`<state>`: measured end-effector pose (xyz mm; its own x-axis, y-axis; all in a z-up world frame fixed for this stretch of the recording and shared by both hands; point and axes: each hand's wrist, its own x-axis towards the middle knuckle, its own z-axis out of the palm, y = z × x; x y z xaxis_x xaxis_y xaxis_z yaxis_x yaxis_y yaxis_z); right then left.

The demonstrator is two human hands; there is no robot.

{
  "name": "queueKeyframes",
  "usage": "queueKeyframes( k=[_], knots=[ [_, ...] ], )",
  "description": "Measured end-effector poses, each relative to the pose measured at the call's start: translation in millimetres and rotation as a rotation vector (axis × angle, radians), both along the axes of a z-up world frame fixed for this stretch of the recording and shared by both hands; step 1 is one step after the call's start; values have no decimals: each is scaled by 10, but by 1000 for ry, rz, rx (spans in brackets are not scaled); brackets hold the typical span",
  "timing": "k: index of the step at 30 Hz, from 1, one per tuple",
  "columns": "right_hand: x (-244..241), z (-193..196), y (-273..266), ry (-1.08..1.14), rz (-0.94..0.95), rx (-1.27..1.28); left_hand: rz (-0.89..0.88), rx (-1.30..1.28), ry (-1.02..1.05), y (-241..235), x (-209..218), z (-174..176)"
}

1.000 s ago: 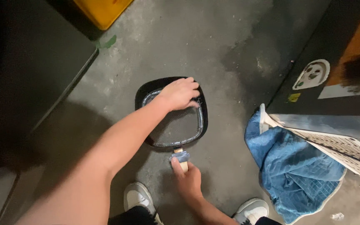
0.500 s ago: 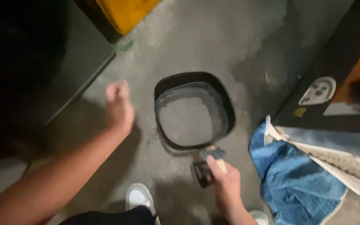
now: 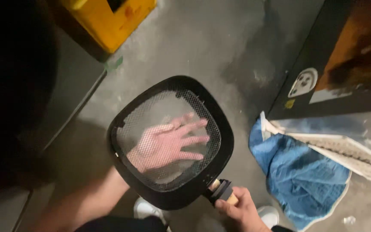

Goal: The person removes the basket from an air fryer and takes out the mesh tray. They then place the mesh tray back into the basket and repeatedly press down on it to secure it in place.

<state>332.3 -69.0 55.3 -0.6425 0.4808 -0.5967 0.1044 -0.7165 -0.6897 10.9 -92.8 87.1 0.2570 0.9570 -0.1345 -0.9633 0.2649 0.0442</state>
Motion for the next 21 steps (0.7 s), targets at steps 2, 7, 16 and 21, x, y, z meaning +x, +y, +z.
queueKeyframes(
  k=[2, 7, 16, 21],
  knots=[
    [132, -112, -36, -30, 20, 58, -25, 26, -51, -35, 53, -86],
    [263, -342, -21, 30, 141, 197, -64, 109, -186, 20, 121, -118],
    [27, -162, -191, 51, 25, 79, -211, -41, -188, 79, 138, -18],
    [73, -156, -147, 56, 268, 130, -188, 55, -390, -36, 155, -62]
  ],
)
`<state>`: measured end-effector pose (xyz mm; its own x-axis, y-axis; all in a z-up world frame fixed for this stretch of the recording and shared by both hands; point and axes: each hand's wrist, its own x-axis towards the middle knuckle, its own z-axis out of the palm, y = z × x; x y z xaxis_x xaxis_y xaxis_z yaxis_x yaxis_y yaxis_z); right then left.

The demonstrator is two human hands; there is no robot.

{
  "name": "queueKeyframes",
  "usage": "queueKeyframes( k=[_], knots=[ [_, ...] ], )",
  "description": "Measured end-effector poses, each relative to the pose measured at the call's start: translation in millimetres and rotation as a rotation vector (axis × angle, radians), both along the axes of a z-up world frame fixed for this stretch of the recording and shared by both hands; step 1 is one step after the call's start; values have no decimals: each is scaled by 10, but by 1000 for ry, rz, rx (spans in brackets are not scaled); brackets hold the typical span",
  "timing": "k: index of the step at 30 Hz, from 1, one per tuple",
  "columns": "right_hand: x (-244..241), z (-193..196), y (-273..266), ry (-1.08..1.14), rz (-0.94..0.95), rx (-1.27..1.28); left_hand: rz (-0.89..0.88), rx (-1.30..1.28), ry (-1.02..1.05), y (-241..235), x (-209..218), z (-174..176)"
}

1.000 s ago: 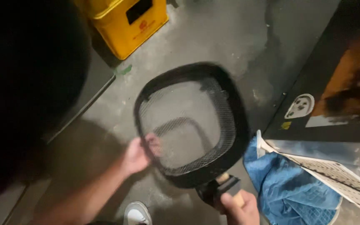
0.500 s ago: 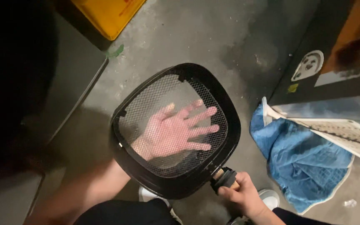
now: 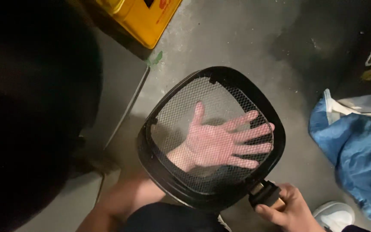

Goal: The person removes the basket from an air fryer and takes out the mesh tray. They then place the mesh tray back into the basket and repeatedly press down on it to secure it in place.

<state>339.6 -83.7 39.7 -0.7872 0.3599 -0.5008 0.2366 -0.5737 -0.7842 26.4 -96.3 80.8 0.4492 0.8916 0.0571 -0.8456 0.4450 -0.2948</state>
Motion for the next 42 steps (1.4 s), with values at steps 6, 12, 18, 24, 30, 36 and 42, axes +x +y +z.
queueKeyframes(
  k=[6, 12, 18, 24, 30, 36, 42],
  knots=[
    [-7, -182, 1, -51, -236, -102, -65, 104, -308, -57, 76, 171],
    [-128, 55, 142, -202, -259, 9, -163, -72, 396, -220, -347, -622],
    [-252, 336, 500, -247, -22, 901, 167, -296, 989, -930, -770, -1453],
    [-210, 128, 510, -439, -94, 523, 1271, -495, 2812, -399, -636, -9],
    [-282, -67, 394, -593, -211, 587, -188, -82, 3020, 179, -81, 400],
    [-562, 176, 322, -631, -122, 1053, 9, 54, 2456, 324, 305, 247],
    [-459, 1, 347, -720, -205, 704, -130, -256, 2611, 319, -26, 306]
  ],
)
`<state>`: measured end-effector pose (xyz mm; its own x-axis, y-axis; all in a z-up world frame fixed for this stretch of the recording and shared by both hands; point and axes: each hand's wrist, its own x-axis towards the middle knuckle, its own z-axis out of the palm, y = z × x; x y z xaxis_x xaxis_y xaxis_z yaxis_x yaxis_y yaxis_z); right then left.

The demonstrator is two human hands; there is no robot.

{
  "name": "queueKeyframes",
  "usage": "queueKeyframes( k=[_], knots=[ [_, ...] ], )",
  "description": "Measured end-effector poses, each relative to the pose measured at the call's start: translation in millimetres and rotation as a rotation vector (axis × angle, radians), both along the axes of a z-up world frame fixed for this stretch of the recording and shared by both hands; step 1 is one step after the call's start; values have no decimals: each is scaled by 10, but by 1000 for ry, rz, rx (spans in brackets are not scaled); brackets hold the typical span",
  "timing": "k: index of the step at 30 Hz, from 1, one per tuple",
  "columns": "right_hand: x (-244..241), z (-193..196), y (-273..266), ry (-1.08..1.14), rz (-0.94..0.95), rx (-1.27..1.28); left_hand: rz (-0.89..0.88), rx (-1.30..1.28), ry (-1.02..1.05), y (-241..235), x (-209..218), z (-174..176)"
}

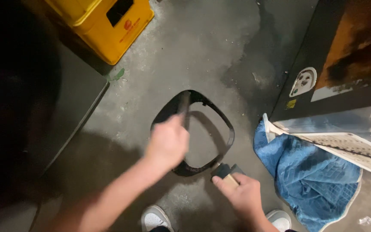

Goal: The person removes the basket from an air fryer and takes out the mesh tray. They then place the mesh tray back into the basket and repeatedly press down on it to secure it in place.

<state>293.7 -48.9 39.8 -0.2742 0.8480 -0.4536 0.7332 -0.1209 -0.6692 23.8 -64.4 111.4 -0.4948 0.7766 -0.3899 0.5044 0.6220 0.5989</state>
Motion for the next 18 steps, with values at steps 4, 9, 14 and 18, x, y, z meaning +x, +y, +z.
queueKeyframes(
  k=[4, 9, 14, 18],
  knots=[
    [96, -148, 120, -15, -158, -274, 412, 108, -401, -162, -440, 449],
    [-36, -92, 53, 182, -312, -499, 869, 497, -651, -495, -781, 40],
    [-6, -296, -44, -63, -180, -521, 884, 554, -978, -704, -886, -536],
    [-176, 138, 137, -413, -76, -365, 797, 563, -1228, -705, -742, -740]
  ],
)
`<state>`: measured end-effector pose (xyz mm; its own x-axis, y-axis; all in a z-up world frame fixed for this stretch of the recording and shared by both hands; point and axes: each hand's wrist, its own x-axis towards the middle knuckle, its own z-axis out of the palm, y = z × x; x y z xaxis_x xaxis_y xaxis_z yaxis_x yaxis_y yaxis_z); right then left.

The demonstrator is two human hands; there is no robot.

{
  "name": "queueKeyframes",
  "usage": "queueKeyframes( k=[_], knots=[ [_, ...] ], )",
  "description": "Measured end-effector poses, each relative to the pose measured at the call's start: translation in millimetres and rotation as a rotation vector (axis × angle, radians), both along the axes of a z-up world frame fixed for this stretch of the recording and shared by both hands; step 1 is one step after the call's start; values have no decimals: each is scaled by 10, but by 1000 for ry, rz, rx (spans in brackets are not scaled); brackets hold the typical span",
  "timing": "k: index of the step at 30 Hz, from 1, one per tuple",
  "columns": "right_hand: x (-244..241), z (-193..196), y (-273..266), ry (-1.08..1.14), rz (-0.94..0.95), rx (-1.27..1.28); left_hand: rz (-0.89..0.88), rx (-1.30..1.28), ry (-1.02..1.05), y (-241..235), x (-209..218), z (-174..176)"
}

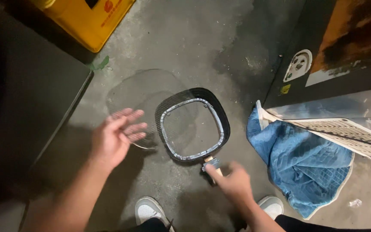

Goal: The person removes the basket from an air fryer and takes out the mesh tray. They then place the mesh tray back into the basket and repeatedly press down on it to secure it in place.

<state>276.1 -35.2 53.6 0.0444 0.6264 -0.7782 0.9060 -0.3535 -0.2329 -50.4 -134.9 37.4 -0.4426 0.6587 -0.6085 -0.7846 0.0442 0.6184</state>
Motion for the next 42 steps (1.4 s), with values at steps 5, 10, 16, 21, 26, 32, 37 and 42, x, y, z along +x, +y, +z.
queueKeyframes(
  k=[5, 10, 16, 21, 26, 32, 37, 42],
  knots=[
    [-217, 470, 301, 537, -511, 82, -177, -9, -223, 224, 627, 255],
    [35, 38, 412, 896, -784, -60, -787, -602, -41, 308, 746, 438],
    [-61, -113, 460, 751, -683, -12, -833, -821, 462, 118, 494, -59],
    [-82, -284, 345, 780, -622, -48, -730, -754, 534, 88, 474, -406],
    [-159, -122, 448, 766, -603, -27, -702, -717, 475, 146, 472, -349],
    [3, 553, 961, 717, -57, 458, -872, -701, 553, 215, 535, -429],
    [8, 941, 1125, 828, -100, 676, -857, -734, 525, 277, 635, -348],
    [148, 1017, 1209, 544, 386, 935, -847, -599, 891, 121, 454, -541]
  ],
)
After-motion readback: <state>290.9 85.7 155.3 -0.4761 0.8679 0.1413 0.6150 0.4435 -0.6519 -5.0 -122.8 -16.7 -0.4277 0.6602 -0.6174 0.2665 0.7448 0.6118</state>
